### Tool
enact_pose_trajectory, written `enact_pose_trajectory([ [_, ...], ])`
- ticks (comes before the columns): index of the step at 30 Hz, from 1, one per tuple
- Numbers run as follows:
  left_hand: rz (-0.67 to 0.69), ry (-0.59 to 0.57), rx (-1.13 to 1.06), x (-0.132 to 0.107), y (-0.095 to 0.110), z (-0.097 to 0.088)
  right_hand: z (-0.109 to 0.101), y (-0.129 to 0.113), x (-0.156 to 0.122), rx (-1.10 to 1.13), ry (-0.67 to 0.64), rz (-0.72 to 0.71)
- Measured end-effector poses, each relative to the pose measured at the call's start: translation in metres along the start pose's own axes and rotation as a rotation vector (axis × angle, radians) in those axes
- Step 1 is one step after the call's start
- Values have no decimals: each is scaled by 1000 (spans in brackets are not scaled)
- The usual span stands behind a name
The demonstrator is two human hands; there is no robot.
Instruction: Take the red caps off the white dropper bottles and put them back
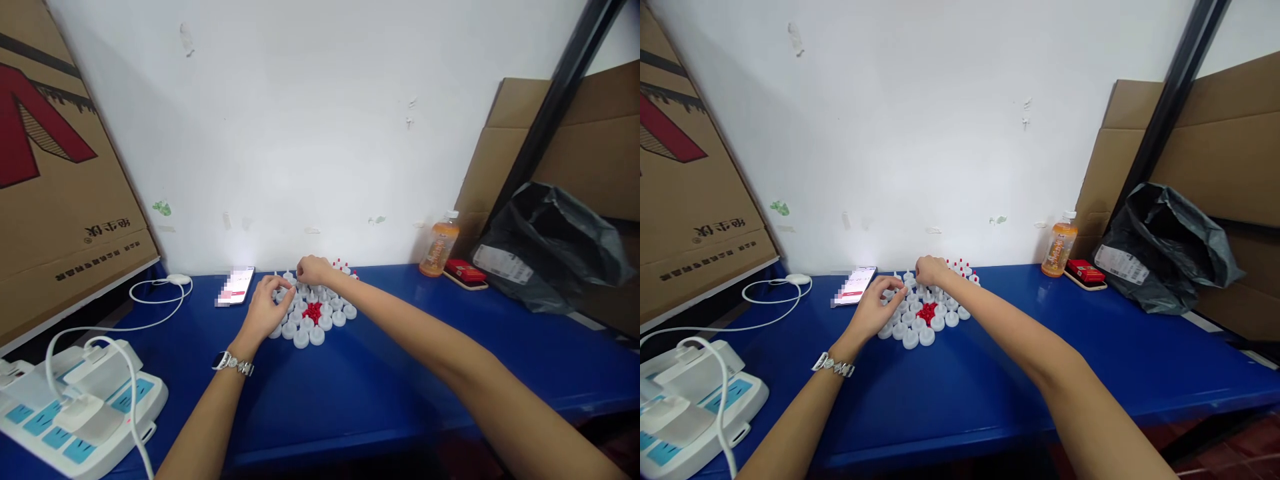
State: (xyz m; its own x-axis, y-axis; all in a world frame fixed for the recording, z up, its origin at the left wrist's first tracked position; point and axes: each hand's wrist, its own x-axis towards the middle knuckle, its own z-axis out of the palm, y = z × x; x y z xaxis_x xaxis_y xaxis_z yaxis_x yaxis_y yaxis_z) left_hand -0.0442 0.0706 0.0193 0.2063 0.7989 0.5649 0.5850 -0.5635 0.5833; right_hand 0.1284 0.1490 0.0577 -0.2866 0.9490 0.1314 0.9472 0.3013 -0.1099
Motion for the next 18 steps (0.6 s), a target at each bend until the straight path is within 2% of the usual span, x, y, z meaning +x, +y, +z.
enact_pose_trajectory([
  [4, 3, 4, 5, 1, -1, 0, -5, 0, 0, 25, 8, -8],
  [10, -38, 31, -14, 1, 0, -1, -9, 10, 19, 8, 66, 101],
  [15, -48, 8, -18, 1, 0, -1, -3, 3, 33, 9, 41, 138],
  [18, -50, 16, -14, 0, 1, -1, -7, -1, 28, 32, 54, 143],
])
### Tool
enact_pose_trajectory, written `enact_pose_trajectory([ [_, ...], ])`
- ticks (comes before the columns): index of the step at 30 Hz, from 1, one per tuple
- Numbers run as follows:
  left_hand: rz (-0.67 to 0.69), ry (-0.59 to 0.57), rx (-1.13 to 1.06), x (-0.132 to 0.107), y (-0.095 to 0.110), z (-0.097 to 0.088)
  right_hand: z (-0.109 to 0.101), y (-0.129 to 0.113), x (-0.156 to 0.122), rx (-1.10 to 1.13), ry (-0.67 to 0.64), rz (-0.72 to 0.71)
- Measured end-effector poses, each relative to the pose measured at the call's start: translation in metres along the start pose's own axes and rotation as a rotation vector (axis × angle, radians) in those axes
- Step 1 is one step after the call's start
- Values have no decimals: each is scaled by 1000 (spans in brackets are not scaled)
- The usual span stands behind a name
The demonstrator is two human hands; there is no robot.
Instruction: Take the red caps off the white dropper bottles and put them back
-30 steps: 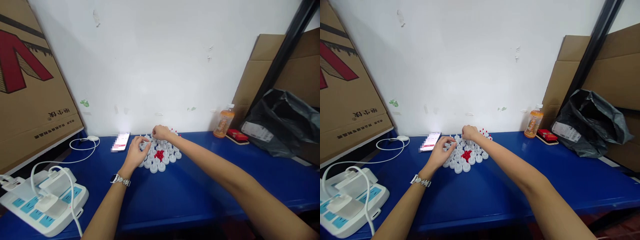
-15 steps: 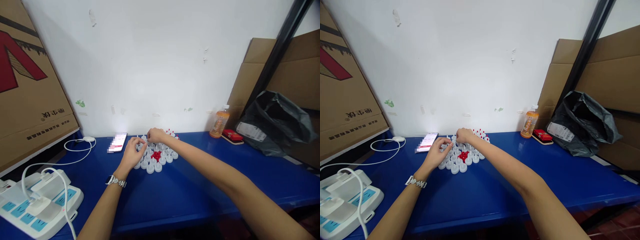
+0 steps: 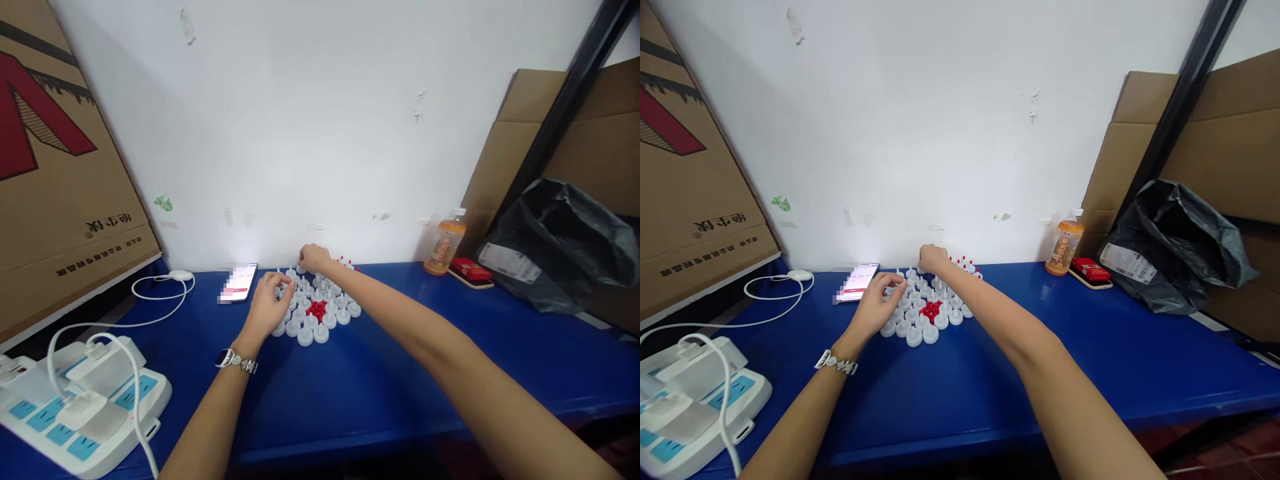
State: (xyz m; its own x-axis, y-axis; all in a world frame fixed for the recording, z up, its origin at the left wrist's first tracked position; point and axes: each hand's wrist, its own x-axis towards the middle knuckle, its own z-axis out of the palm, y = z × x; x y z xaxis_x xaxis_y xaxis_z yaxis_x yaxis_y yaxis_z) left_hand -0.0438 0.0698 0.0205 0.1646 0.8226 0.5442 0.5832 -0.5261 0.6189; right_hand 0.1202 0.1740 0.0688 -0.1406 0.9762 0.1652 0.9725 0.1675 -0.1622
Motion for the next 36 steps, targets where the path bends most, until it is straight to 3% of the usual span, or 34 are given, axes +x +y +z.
enact_pose_trajectory([
  [3, 30, 10, 15, -2, 4, 1, -11, 3, -23, 83, 77, 2],
  [7, 132, 28, 30, -4, 13, 3, -16, 10, -79, 437, 216, -43],
  [10, 208, -71, 2, -6, 21, 5, -8, 12, -120, 606, 252, -66],
  [13, 247, -170, -36, -8, 29, 7, 1, 12, -143, 713, 266, -102],
  [17, 290, -166, 6, -8, 37, 3, 2, 15, -143, 905, 229, -109],
  [19, 316, -132, 29, -7, 35, -5, -1, 22, -137, 1051, 187, -5],
  [21, 291, -27, 36, -6, 29, -14, -6, 33, -133, 1166, 167, 135],
  [23, 198, 61, 40, -4, 20, -21, -10, 44, -134, 1156, 222, 173],
  [26, 164, -20, 18, -2, 12, -20, -10, 48, -142, 845, 282, -7],
  [29, 219, -105, 3, -4, 14, -11, -6, 40, -151, 573, 198, -157],
  [31, 220, -129, 3, -6, 15, -5, -5, 36, -152, 594, 168, -184],
  [36, 190, -149, 0, -9, 17, 2, -4, 31, -144, 970, 141, -244],
])
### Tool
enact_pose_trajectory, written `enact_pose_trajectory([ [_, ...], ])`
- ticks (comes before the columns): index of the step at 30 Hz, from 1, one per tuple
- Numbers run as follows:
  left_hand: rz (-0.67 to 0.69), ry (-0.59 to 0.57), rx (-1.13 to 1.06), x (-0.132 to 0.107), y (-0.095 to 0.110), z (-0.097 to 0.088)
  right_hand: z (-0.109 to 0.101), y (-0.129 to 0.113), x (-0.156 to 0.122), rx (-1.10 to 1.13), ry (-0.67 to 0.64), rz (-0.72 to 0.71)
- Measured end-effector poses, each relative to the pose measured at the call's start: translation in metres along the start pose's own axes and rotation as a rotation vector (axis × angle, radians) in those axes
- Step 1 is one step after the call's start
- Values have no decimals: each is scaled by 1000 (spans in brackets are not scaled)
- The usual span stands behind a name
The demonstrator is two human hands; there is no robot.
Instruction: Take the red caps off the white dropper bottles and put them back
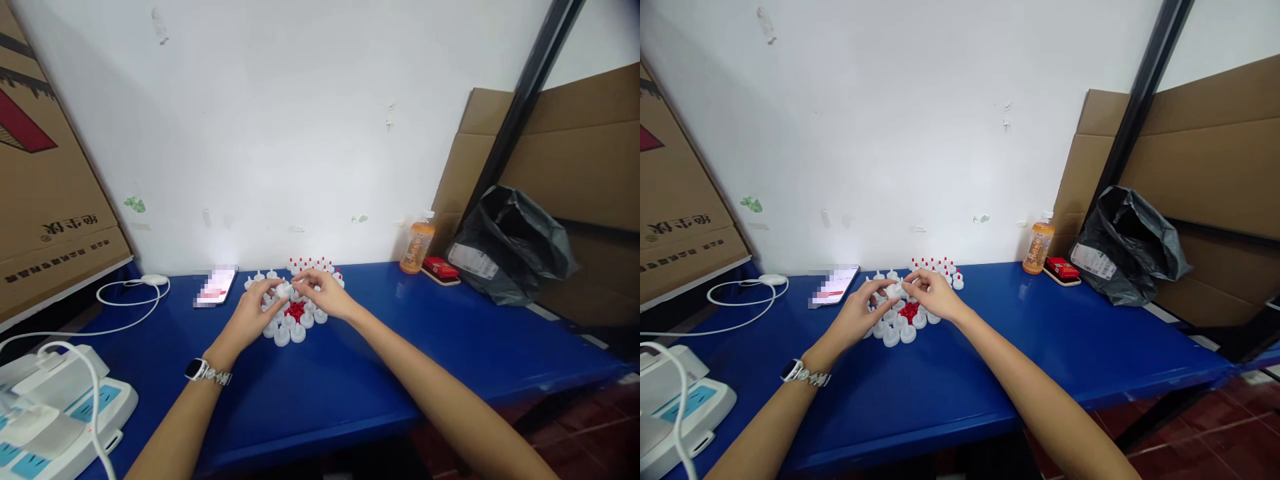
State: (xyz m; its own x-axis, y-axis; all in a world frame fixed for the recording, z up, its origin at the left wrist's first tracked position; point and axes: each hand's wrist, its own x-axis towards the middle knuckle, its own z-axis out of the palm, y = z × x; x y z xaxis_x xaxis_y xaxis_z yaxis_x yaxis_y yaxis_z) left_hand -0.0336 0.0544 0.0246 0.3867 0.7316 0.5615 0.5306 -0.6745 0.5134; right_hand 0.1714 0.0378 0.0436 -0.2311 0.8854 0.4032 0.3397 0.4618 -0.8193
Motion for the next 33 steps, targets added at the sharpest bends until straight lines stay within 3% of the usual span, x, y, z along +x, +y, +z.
enact_pose_trajectory([
  [5, -6, 39, 33, 0, -1, 0, -1, 4, 27, 46, 11, -50],
  [8, -71, 97, 54, 0, -6, -5, -8, 11, 59, -262, 14, 0],
  [11, -85, 66, 80, -2, -9, -8, -10, 21, 90, -689, -83, 108],
  [15, -78, 26, 87, -4, -9, -6, 4, 30, 117, -827, -159, 103],
  [19, -66, -8, 84, -4, -6, -5, 16, 31, 130, -889, -206, 68],
  [26, -58, -26, 90, -3, -3, -5, 18, 32, 134, -949, -295, 98],
  [29, -45, -9, 112, -2, -4, -6, 12, 34, 134, -932, -302, 111],
  [33, -28, -5, 121, 0, -4, -4, -10, 40, 138, -935, -195, 138],
])
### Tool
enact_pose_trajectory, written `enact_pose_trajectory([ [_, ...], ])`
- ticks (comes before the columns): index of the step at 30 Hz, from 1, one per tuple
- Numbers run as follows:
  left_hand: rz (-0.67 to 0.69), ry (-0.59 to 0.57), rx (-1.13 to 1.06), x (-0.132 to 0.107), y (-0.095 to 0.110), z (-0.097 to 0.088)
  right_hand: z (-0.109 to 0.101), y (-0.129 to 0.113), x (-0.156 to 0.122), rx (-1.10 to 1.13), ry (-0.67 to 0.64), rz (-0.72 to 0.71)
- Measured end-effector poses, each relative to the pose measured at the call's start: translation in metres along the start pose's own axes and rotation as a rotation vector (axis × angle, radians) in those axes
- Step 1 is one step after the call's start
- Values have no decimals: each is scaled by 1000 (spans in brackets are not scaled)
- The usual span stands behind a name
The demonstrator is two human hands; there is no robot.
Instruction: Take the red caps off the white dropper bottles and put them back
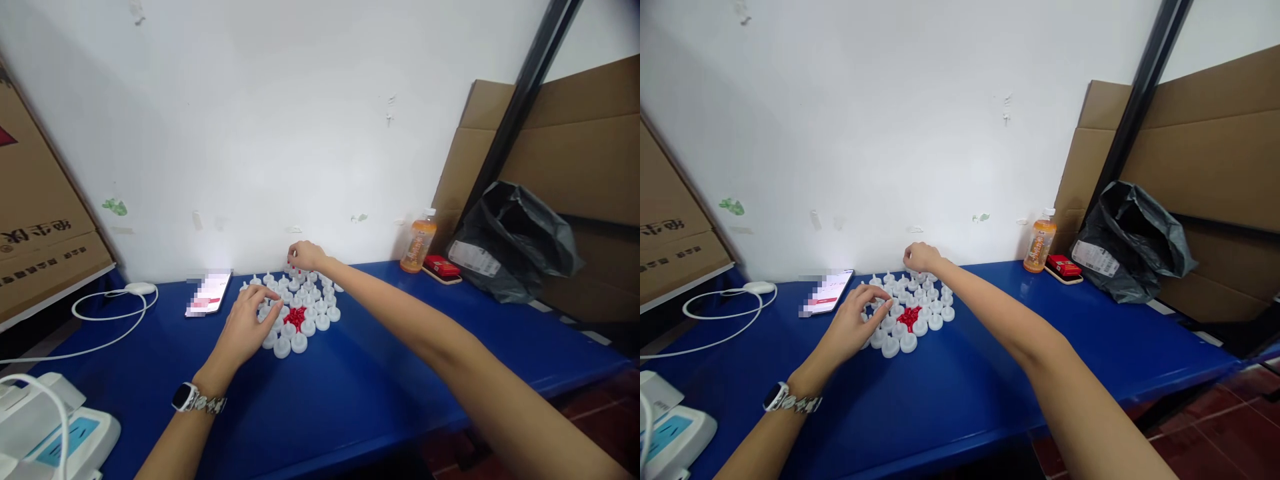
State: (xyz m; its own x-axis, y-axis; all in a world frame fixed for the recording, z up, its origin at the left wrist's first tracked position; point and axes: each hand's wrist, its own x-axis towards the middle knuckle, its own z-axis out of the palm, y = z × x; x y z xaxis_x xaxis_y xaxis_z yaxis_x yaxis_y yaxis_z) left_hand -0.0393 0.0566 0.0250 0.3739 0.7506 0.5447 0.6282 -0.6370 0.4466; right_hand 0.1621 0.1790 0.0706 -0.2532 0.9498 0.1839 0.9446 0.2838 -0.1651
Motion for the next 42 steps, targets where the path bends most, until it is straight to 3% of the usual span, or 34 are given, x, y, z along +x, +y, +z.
enact_pose_trajectory([
  [5, 16, 0, 4, 0, 2, 3, 5, 17, 2, -16, 11, 67],
  [9, 11, 1, 3, 0, 3, 3, 12, 12, 3, 18, 21, 76],
  [12, 2, 14, 1, 0, 4, 1, 6, 8, -5, 65, 82, 91],
  [14, -16, 36, -3, -1, 6, 1, 0, 4, -20, 178, 182, 110],
  [17, -26, 95, -19, -2, 12, 3, 2, -6, -59, 547, 335, 107],
  [20, 3, 104, -43, -2, 20, 10, 16, -22, -103, 880, 349, 43],
  [25, 90, 39, -92, 0, 27, 16, 27, -39, -145, 883, 346, 34],
  [32, 263, 52, -108, 0, 31, 6, 19, -41, -148, 882, 372, -68],
  [39, 297, 73, -56, -2, 47, -4, 25, -48, -140, 1223, 372, 44],
  [42, 279, 80, -101, 0, 46, -3, 23, -48, -140, 1203, 394, 57],
])
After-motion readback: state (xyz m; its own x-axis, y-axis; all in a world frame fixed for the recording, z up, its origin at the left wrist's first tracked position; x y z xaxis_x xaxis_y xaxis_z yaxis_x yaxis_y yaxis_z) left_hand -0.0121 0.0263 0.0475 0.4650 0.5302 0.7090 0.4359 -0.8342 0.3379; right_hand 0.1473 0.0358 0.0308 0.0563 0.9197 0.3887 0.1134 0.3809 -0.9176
